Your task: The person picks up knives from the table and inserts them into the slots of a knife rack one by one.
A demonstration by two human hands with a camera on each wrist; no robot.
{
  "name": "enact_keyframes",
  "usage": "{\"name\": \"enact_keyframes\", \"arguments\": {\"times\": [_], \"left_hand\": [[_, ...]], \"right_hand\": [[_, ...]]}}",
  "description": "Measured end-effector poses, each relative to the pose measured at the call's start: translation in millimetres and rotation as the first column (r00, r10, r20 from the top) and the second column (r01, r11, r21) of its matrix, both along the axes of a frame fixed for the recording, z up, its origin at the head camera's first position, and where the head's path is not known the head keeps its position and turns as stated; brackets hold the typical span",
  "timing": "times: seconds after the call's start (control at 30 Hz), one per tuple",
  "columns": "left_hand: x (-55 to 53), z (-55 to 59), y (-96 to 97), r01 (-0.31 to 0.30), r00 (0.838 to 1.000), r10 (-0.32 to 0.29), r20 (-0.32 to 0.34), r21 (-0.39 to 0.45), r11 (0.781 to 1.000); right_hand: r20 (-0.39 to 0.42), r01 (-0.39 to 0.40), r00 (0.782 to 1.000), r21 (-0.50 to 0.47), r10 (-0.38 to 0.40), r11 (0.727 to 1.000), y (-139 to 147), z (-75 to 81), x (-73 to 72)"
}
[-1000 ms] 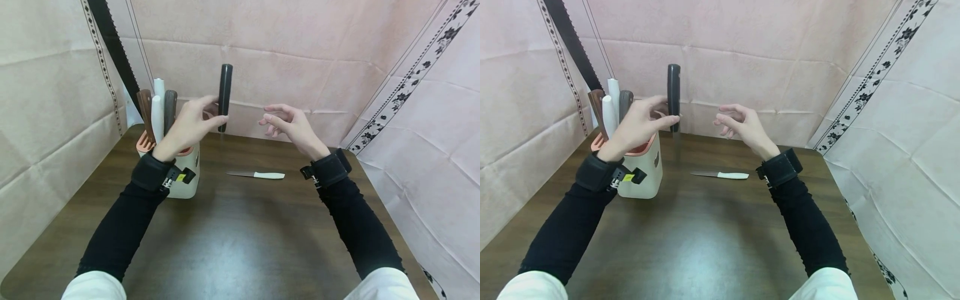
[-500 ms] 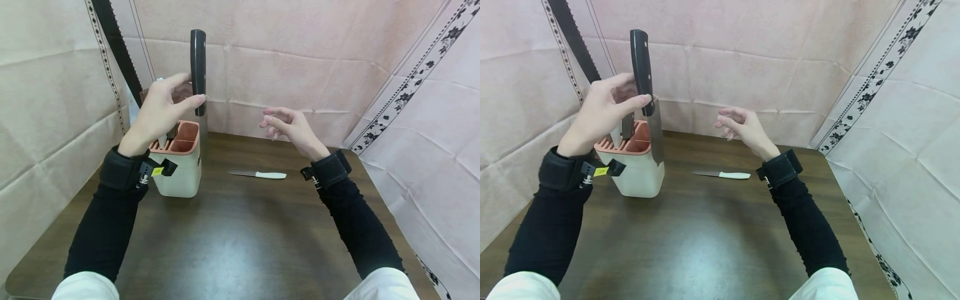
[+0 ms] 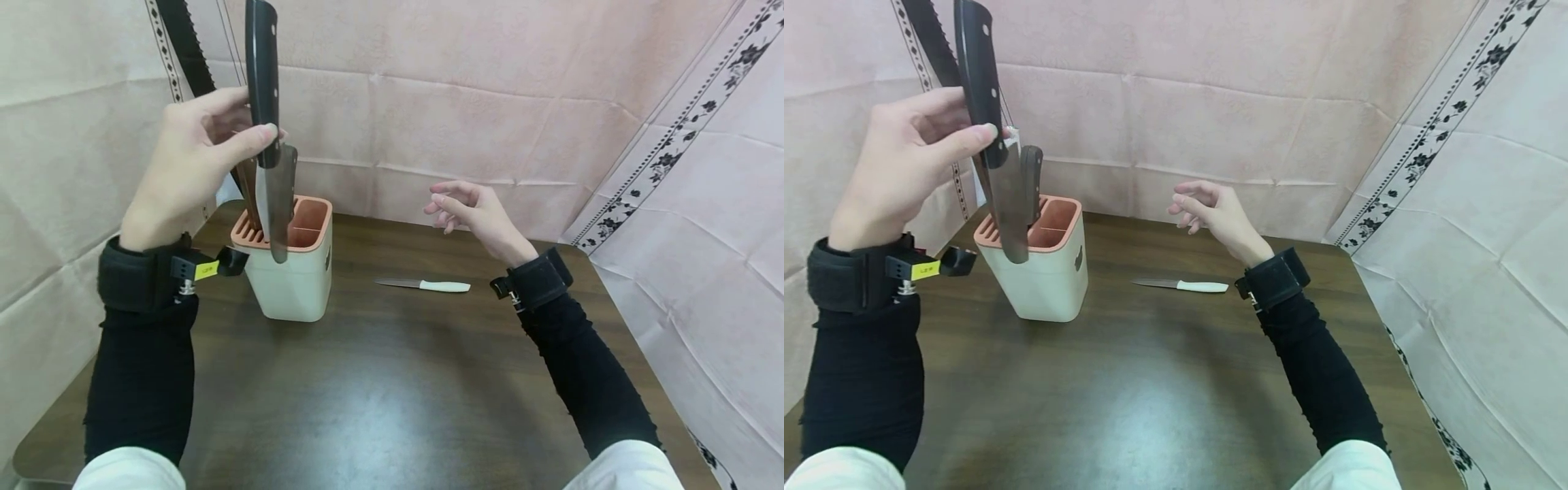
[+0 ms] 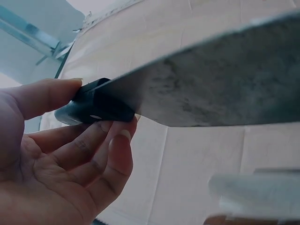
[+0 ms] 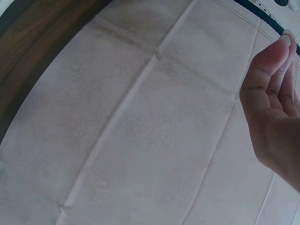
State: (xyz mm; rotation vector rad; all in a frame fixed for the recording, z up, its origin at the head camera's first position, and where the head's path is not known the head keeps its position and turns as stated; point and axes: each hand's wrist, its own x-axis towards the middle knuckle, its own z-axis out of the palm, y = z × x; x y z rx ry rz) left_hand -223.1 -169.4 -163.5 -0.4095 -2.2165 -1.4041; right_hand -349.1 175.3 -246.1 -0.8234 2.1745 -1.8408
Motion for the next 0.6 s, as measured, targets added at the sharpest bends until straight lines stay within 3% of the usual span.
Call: {"name": "enact_keyframes", "arguments": {"times": [0.33,0.6], "left_hand": [[1.6,4.6,-33.7,-0.135,0.99,0.138,-0.034,0.078,0.988],[-8.3,0.9,-47.7,-0.134,0.991,0.136,-0.003,0.164,0.977]], "right_hand": [[-0.02,0.001,1.0,0.023,-0.001,1.0,-3.4,-5.9,-2.1],[-0.027,0.017,1.0,0.045,-0.016,0.999,-4.5,-8.0,-1.4]]}}
